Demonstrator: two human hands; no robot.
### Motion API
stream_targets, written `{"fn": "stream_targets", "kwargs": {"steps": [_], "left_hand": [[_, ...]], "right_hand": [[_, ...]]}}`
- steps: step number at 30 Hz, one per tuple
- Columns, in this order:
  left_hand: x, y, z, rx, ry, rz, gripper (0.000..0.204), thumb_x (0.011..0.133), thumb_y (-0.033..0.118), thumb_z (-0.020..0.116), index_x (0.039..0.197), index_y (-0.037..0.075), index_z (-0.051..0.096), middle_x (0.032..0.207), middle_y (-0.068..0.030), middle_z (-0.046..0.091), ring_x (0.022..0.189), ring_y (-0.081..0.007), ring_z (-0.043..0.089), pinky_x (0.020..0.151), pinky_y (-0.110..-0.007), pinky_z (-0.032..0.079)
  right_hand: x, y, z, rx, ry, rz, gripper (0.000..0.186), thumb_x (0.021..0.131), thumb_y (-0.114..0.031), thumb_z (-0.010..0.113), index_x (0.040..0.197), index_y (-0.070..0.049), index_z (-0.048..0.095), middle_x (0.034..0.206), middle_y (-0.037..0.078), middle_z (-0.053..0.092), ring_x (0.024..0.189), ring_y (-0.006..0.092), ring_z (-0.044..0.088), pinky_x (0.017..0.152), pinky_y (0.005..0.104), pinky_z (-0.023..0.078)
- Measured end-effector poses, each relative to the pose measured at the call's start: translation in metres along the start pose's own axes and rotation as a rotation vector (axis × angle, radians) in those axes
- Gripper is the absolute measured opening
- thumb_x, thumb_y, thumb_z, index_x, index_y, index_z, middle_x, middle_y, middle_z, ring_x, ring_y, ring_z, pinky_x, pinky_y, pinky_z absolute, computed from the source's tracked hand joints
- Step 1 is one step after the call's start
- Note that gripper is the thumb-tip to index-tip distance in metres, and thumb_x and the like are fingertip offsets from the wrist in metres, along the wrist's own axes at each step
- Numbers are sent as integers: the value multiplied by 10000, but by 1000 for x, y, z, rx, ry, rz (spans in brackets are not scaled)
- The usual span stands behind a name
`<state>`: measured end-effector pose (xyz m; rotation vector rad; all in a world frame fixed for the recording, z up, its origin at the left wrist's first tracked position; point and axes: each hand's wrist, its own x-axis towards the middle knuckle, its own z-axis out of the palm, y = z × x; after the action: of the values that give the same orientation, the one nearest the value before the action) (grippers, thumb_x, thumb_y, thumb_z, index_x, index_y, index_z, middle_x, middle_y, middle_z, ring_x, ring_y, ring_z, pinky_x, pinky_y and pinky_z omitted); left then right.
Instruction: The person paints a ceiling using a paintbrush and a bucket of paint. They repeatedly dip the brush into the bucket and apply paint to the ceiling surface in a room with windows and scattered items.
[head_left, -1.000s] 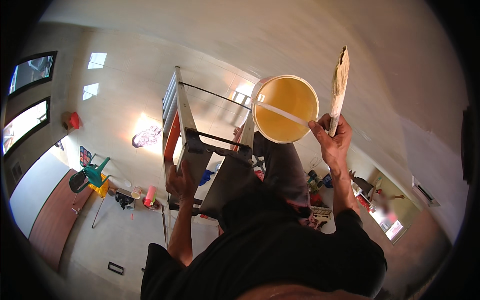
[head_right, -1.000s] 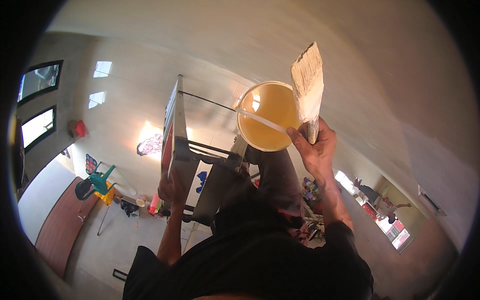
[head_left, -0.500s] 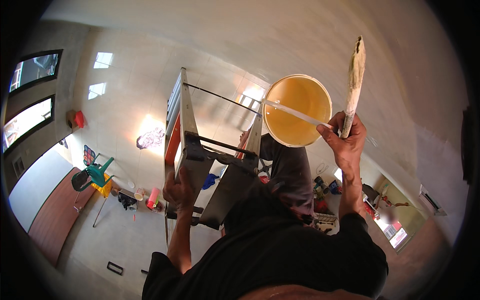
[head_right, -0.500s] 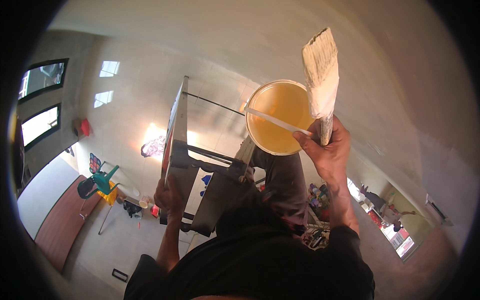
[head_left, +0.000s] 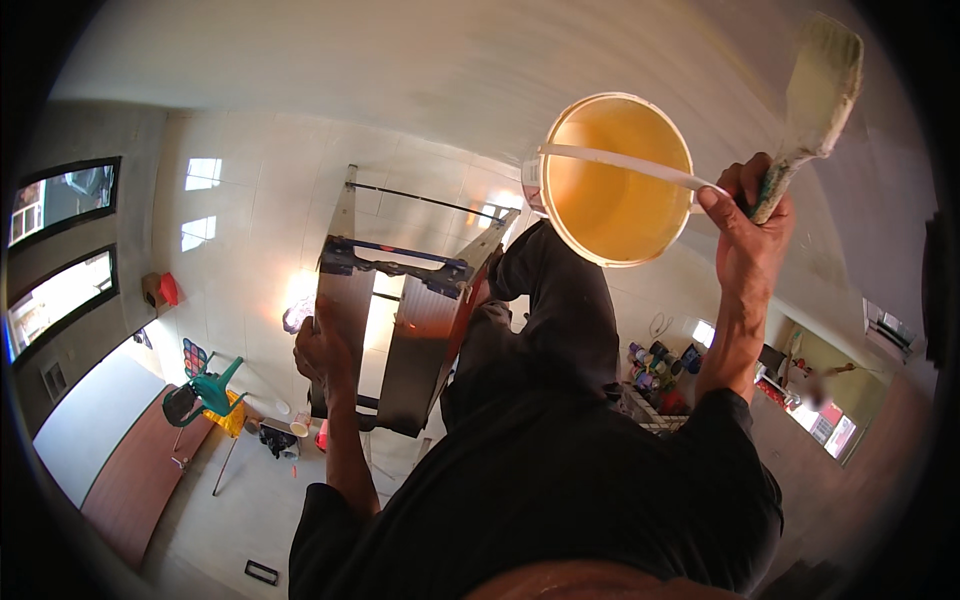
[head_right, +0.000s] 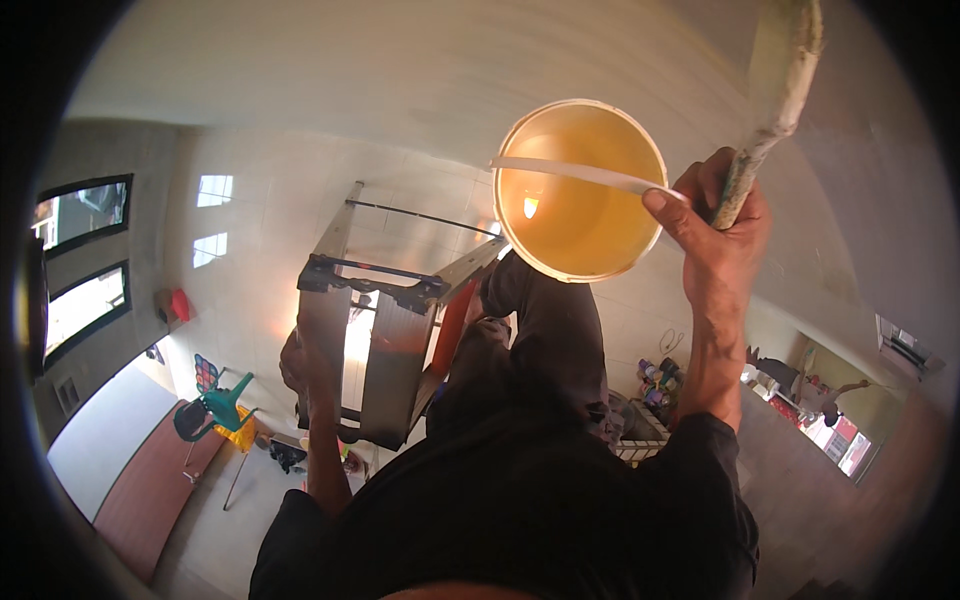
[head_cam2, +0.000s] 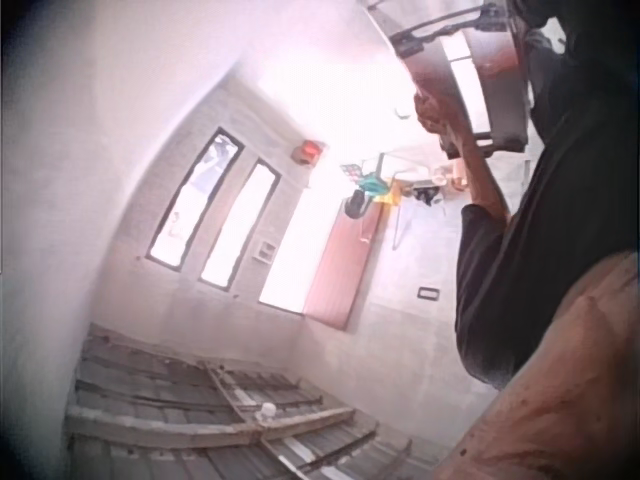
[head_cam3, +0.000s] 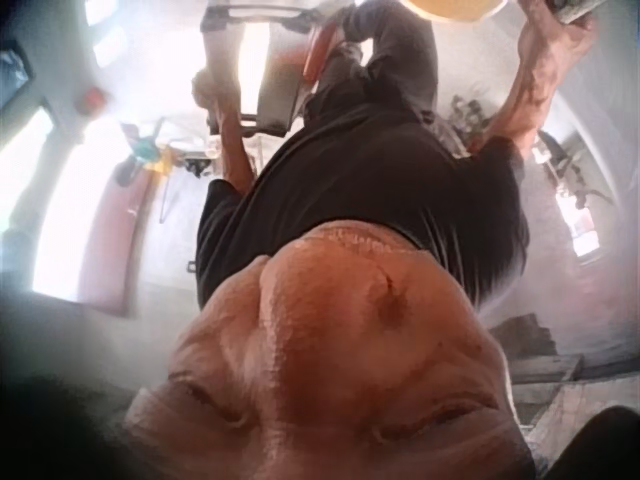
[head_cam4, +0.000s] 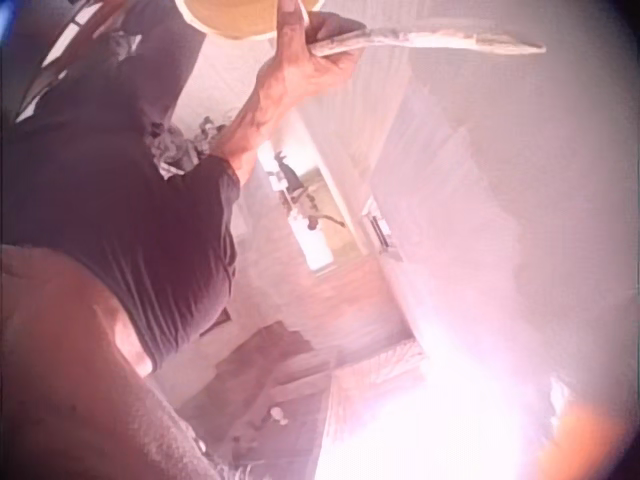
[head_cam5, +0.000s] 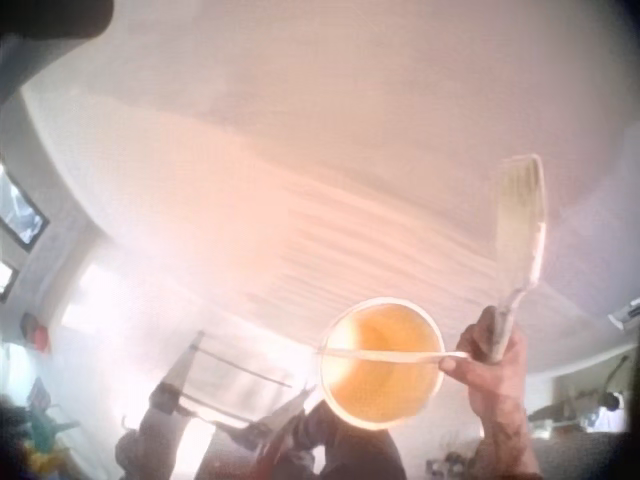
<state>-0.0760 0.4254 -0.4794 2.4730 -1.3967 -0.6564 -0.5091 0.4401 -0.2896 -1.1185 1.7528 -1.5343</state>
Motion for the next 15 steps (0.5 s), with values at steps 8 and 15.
{"fn": "stream_targets", "kwargs": {"steps": [8,15], "left_hand": [[1,13,-5,-3,-115,-94,757,891,702,439,754,3,694,802,-158,694,762,-305,633,778,-447,464],[0,9,-2,90,-30,-124,776,856,736,433,838,17,724,813,-177,697,863,-340,646,849,-449,468]], "right_hand": [[-32,-41,-76,-91,185,-30,414,723,61,747,740,-137,384,702,-42,372,660,78,346,623,225,264],[-57,-13,-108,-257,219,106,401,738,19,753,731,-132,381,693,-40,399,649,73,364,589,228,287]]}}
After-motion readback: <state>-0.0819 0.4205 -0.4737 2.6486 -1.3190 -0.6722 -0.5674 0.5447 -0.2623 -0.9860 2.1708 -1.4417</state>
